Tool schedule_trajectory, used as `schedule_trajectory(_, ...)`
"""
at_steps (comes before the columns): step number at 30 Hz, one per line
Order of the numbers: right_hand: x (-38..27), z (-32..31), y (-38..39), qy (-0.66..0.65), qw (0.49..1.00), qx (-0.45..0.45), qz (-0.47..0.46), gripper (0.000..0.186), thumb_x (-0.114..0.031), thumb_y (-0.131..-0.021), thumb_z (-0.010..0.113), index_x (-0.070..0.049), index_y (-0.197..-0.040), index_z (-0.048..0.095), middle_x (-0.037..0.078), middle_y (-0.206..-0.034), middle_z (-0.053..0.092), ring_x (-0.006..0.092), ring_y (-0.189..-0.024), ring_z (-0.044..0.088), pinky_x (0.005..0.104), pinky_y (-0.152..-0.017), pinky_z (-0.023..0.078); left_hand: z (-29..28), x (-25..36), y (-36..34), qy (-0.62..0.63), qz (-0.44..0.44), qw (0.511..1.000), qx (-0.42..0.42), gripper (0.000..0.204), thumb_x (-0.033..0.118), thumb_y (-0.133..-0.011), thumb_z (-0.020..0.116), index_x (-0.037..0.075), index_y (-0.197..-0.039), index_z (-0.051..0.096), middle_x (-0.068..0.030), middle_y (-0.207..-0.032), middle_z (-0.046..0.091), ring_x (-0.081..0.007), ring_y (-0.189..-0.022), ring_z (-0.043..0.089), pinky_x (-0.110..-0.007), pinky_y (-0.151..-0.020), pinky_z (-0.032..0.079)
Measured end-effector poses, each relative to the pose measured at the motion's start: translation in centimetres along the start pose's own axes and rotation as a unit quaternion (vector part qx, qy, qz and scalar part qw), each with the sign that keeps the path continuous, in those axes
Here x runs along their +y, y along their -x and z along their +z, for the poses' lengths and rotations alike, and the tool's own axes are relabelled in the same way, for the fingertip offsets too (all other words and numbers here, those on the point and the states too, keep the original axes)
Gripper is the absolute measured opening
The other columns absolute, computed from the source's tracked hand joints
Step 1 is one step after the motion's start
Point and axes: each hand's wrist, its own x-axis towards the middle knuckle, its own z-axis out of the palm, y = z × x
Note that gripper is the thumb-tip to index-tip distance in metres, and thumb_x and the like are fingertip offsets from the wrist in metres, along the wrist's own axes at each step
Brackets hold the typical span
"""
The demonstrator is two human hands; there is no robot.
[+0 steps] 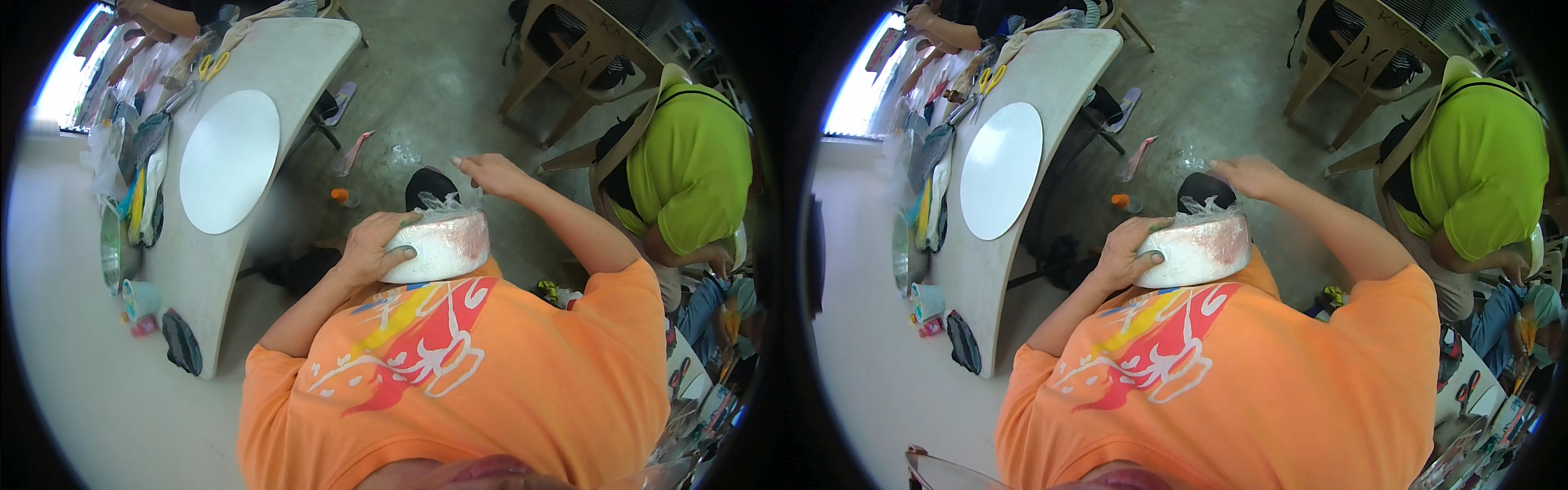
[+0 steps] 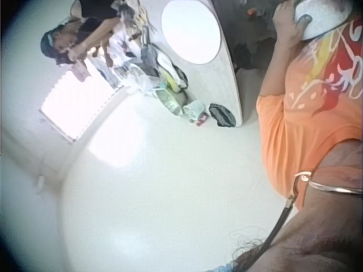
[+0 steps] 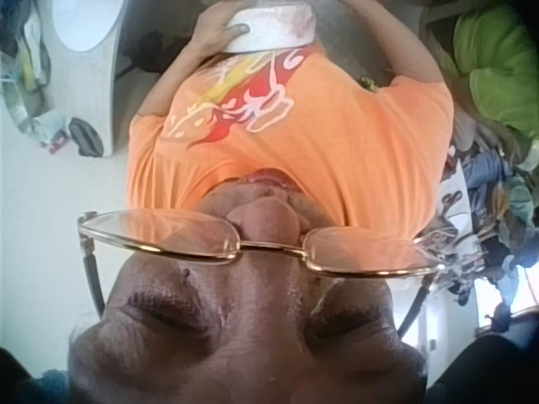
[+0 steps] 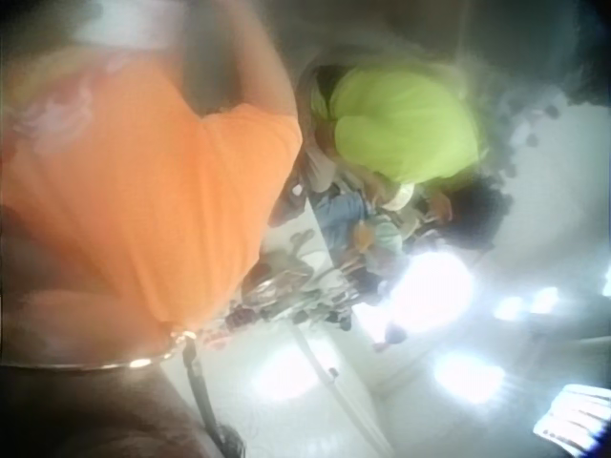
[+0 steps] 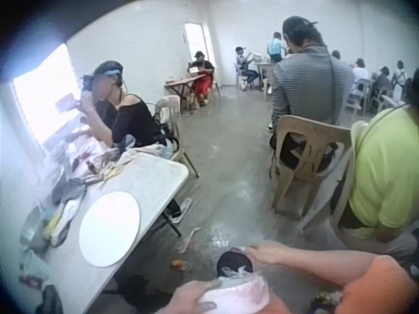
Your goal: The person wraps a round white food item with plastic wrap, smoothing and folding the edges by hand. They rotate the item to cover all sides and press the wrap to secure it.
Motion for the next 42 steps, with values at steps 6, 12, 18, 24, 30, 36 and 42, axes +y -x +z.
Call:
schedule_trajectory(6, 0.0, 1.4, 1.5, 0.145, 0.972, -0.077, -0.170, 0.061, -0.055, -0.085, 0.041, 0.001, -0.089, 0.065, 0.017, -0.087, 0.064, 0.0280, -0.082, 0.061, 0.0371, -0.071, 0.047, -0.2, -0.6, -1.1, -0.036, 0.014, 0.999, -0.024, 0.045, 0.027, -0.071, 0.063, 0.003, -0.108, 0.056, -0.0159, -0.102, 0.060, -0.0323, -0.094, 0.056, -0.038, -0.083, 0.043)
schedule_trajectory(12, 0.1, 1.5, 2.0, -0.051, 0.980, -0.065, -0.180, 0.040, -0.040, -0.080, 0.058, -0.001, -0.083, 0.061, 0.018, -0.082, 0.062, 0.0295, -0.077, 0.059, 0.0376, -0.068, 0.045, 0.2, 0.1, -2.6, -0.018, 0.049, 0.998, -0.033, 0.049, 0.037, -0.077, 0.058, 0.001, -0.110, 0.055, -0.0176, -0.101, 0.060, -0.0336, -0.093, 0.057, -0.039, -0.082, 0.043)
schedule_trajectory(18, -0.1, 2.2, 2.1, -0.070, 0.967, 0.084, -0.228, 0.030, -0.030, -0.082, 0.057, 0.000, -0.085, 0.057, 0.017, -0.078, 0.061, 0.0286, -0.075, 0.058, 0.0376, -0.068, 0.044, 0.8, -0.6, -2.8, 0.136, -0.046, 0.990, 0.010, 0.052, 0.037, -0.083, 0.053, 0.001, -0.120, 0.050, -0.0171, -0.101, 0.061, -0.0295, -0.092, 0.059, -0.037, -0.081, 0.043)
schedule_trajectory(24, -0.4, 4.1, 1.5, -0.173, 0.966, 0.110, -0.157, 0.033, -0.030, -0.083, 0.056, 0.002, -0.089, 0.057, 0.018, -0.081, 0.059, 0.0252, -0.076, 0.057, 0.0354, -0.068, 0.044, 0.7, -0.7, -2.1, 0.041, -0.098, 0.994, -0.004, 0.031, 0.020, -0.081, 0.053, 0.000, -0.104, 0.057, -0.0173, -0.093, 0.061, -0.0298, -0.087, 0.059, -0.035, -0.078, 0.045)
schedule_trajectory(30, -1.5, 2.9, 1.9, -0.423, 0.899, -0.107, -0.044, 0.024, -0.025, -0.083, 0.061, -0.002, -0.088, 0.059, 0.002, -0.080, 0.056, 0.0097, -0.072, 0.049, 0.0245, -0.064, 0.041, 1.3, -0.8, -1.7, 0.108, -0.068, 0.990, 0.056, 0.019, 0.015, -0.080, 0.055, 0.002, -0.092, 0.062, -0.0148, -0.083, 0.061, -0.0268, -0.077, 0.059, -0.033, -0.070, 0.046)
schedule_trajectory(36, -1.6, 2.2, 1.2, -0.312, 0.932, -0.166, -0.076, 0.013, -0.015, -0.079, 0.065, -0.005, -0.083, 0.058, -0.001, -0.077, 0.055, 0.0070, -0.069, 0.048, 0.0215, -0.062, 0.039, 0.5, -1.0, -1.1, 0.089, -0.065, 0.993, 0.032, 0.022, 0.016, -0.085, 0.051, -0.001, -0.094, 0.060, -0.0138, -0.087, 0.062, -0.0218, -0.079, 0.059, -0.031, -0.072, 0.045)
schedule_trajectory(42, -2.4, 3.3, 1.8, -0.365, 0.917, -0.099, -0.128, 0.013, -0.013, -0.080, 0.064, -0.005, -0.082, 0.054, -0.003, -0.071, 0.054, 0.0049, -0.067, 0.047, 0.0203, -0.061, 0.039, 0.7, -1.2, -0.7, 0.126, -0.052, 0.988, 0.071, 0.017, 0.014, -0.085, 0.052, 0.000, -0.090, 0.059, -0.0138, -0.083, 0.061, -0.0228, -0.074, 0.059, -0.031, -0.068, 0.045)
